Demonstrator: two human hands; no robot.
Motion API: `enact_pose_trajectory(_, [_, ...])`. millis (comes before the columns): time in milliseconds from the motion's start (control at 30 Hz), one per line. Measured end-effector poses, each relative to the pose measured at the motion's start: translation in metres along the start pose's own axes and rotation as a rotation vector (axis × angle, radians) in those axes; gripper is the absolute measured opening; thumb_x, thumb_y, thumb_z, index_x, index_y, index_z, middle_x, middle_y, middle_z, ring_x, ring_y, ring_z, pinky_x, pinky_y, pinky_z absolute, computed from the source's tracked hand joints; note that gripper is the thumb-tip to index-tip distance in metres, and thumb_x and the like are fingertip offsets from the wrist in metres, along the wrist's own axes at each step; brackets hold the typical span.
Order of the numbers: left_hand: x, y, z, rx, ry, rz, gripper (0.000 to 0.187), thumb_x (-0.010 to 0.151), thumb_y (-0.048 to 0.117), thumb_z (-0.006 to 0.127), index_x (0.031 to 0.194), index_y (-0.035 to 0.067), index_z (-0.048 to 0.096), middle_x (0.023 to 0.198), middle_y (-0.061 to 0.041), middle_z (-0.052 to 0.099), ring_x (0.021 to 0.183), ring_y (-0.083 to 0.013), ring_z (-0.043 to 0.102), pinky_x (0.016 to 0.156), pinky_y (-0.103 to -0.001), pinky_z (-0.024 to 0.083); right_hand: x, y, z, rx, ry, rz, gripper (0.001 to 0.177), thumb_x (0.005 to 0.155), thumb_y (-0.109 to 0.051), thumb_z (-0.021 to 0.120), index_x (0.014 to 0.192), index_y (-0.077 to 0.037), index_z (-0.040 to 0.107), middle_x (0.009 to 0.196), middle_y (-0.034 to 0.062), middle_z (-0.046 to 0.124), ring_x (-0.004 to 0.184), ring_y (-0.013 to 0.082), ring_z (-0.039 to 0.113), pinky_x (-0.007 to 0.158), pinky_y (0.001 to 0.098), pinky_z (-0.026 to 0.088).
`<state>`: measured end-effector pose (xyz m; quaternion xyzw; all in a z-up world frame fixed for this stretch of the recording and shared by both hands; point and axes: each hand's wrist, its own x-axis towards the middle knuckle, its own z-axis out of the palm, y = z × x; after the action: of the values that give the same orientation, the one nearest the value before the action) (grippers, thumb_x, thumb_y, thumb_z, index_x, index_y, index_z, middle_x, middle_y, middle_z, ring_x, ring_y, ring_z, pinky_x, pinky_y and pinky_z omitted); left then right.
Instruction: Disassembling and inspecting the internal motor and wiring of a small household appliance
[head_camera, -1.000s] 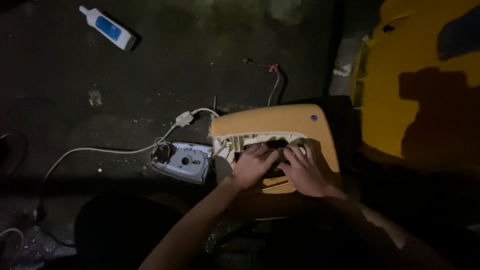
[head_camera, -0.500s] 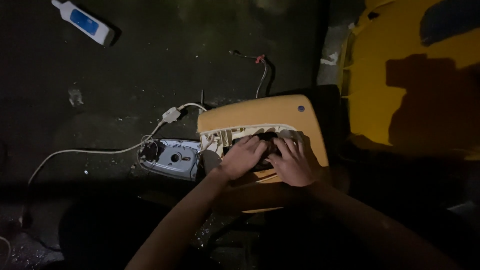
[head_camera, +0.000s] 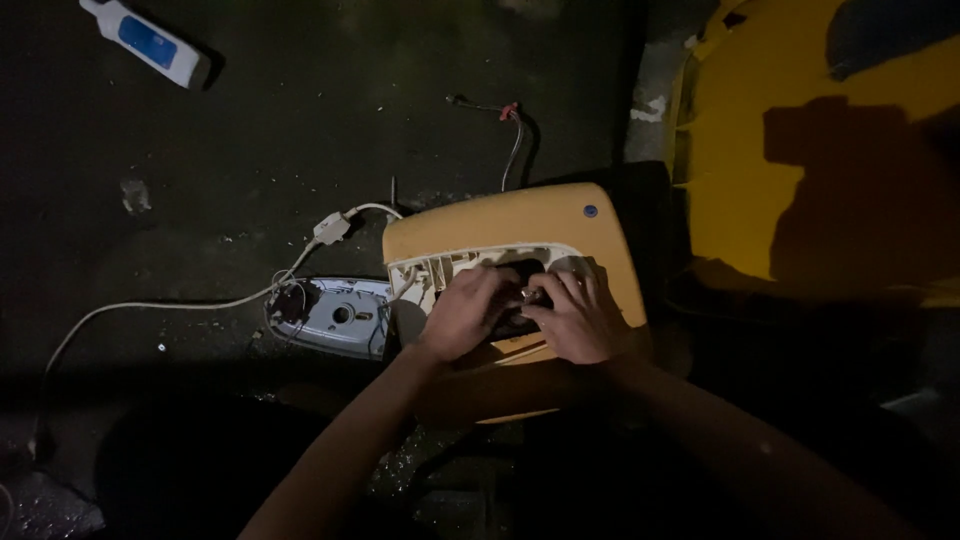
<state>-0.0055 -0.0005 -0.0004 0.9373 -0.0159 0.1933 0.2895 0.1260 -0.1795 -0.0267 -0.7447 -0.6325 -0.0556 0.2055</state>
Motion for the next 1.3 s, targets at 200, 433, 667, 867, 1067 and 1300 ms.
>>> enact_pose_trajectory(200, [-0.013,-0.003,0.008,0.066,0.037,-0.028,0.028,0.091,0.020,0.079,0.110,0.002,0.070,0.098,-0.013,0.066,0.095,-0.0348,0.065,0.077,-0.043,0.052,-0.004,0.009,0.011,-0.046,0.004,-0.048,0.019,0.081,-0.006,0.079,0.088,-0.022,0.073,0.121,0.0025,0.055,0.113,0.0319,0.054,0.090,0.0596,0.044])
enact_pose_trajectory(433, [-0.018,-0.004,0.018,0.041,0.075,-0.035,0.015,0.096,0.010,0.070,0.109,0.003,0.073,0.105,-0.016,0.064,0.095,-0.0364,0.064,0.075,-0.042,0.051,0.002,0.004,-0.004,-0.006,-0.047,-0.046,0.018,0.084,-0.004,0.075,0.087,-0.021,0.073,0.116,0.0009,0.054,0.110,0.0306,0.053,0.092,0.0584,0.043])
enact_pose_trajectory(667, [-0.017,0.000,0.015,-0.013,0.096,-0.119,0.013,0.093,0.010,0.073,0.104,0.003,0.074,0.090,-0.015,0.059,0.081,-0.0395,0.061,0.064,-0.046,0.050,0.005,0.002,-0.015,-0.057,-0.071,-0.085,0.016,0.085,-0.005,0.074,0.088,-0.021,0.073,0.115,0.0008,0.054,0.112,0.0293,0.052,0.095,0.0575,0.041])
enact_pose_trajectory(867, [-0.021,-0.006,0.025,0.008,0.089,-0.159,0.015,0.092,0.021,0.076,0.101,0.008,0.075,0.093,-0.010,0.059,0.083,-0.0353,0.062,0.063,-0.046,0.048,0.009,0.004,-0.015,-0.057,-0.065,-0.140,0.012,0.089,-0.006,0.071,0.087,-0.018,0.075,0.113,0.0012,0.057,0.112,0.0284,0.054,0.097,0.0590,0.041])
enact_pose_trajectory(1067, [-0.031,-0.003,0.028,-0.060,0.127,-0.279,0.037,0.089,0.033,0.081,0.114,0.007,0.073,0.105,-0.012,0.064,0.094,-0.0370,0.066,0.078,-0.046,0.054,0.007,0.007,-0.010,-0.068,-0.016,-0.158,0.013,0.092,-0.008,0.069,0.084,-0.017,0.074,0.110,0.0016,0.057,0.111,0.0272,0.055,0.098,0.0570,0.041])
enact_pose_trajectory(1300, [-0.048,-0.005,0.030,-0.034,0.024,-0.450,0.059,0.084,0.041,0.082,0.129,0.009,0.064,0.117,-0.010,0.065,0.103,-0.0350,0.067,0.090,-0.051,0.053,0.009,0.007,-0.013,-0.050,-0.027,-0.165,0.012,0.091,-0.009,0.069,0.088,-0.019,0.075,0.111,-0.0004,0.058,0.111,0.0267,0.055,0.099,0.0577,0.041])
